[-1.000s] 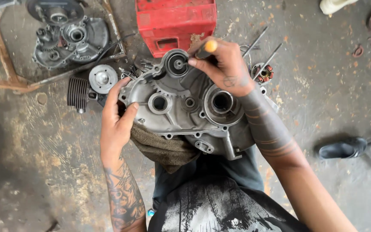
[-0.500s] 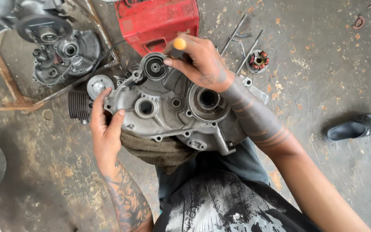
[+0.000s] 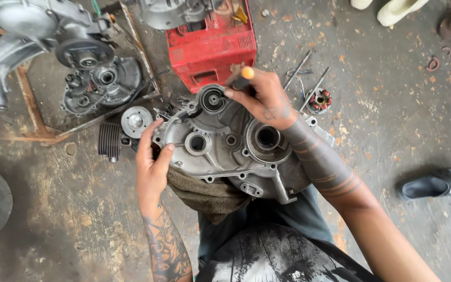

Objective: The person sits on the workshop floor and uses a long screwdriver to scrape old gasket material from the mating edge of a motorcycle engine crankcase cover. They then wipe the cover's surface and edges with a rag, working around the part on their lap.

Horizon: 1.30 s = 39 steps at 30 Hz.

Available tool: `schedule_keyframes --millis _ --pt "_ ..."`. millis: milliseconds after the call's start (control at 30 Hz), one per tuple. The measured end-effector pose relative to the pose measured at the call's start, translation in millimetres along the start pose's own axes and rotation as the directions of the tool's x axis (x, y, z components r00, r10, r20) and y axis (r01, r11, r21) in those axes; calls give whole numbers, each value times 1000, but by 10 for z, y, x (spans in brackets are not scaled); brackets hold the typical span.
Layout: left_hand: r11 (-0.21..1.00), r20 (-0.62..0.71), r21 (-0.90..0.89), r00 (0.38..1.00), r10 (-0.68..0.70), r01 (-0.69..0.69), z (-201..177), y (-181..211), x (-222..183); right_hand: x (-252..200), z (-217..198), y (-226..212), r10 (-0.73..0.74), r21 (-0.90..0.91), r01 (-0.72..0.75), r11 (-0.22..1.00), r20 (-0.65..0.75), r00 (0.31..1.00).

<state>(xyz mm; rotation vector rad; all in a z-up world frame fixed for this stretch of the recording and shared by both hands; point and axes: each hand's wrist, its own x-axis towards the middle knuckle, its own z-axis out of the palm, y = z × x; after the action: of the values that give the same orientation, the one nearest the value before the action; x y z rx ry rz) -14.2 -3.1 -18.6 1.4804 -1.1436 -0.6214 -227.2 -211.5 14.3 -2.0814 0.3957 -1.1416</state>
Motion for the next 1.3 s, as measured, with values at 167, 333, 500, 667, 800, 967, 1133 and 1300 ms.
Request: schedule_keyframes --millis 167,333,500,667,800,967,1133,1300 --pt "999 -4 -33 1000 22 -22 -22 -112 47 -70 -41 109 32 132 -7 991 -188 982" --pt "999 30 -37 1000 -9 10 -41 -89 49 -81 -15 62 102 115 -84 990 -161 982" --pt "998 20 -49 999 -35 36 -45 -45 49 -86 49 195 -15 3 15 1000 -115 993" --pt "997 -9 -55 999 -47 47 -1 -64 19 -84 -121 12 -20 75 43 996 -283 959" --pt "987 -165 -101 976 -140 125 51 -45 -64 -63 -378 32 -36 108 185 977 -770 637" --pt "993 -323 28 941 -97 112 99 35 -197 -154 -798 -25 -213 12 355 935 -782 586" --pt "985 -127 147 989 -76 95 70 184 -326 -662 -855 -95 150 325 113 939 -683 715" --pt "992 -64 17 990 -124 125 88 181 -321 -917 -642 -393 241 313 -110 943 -421 874"
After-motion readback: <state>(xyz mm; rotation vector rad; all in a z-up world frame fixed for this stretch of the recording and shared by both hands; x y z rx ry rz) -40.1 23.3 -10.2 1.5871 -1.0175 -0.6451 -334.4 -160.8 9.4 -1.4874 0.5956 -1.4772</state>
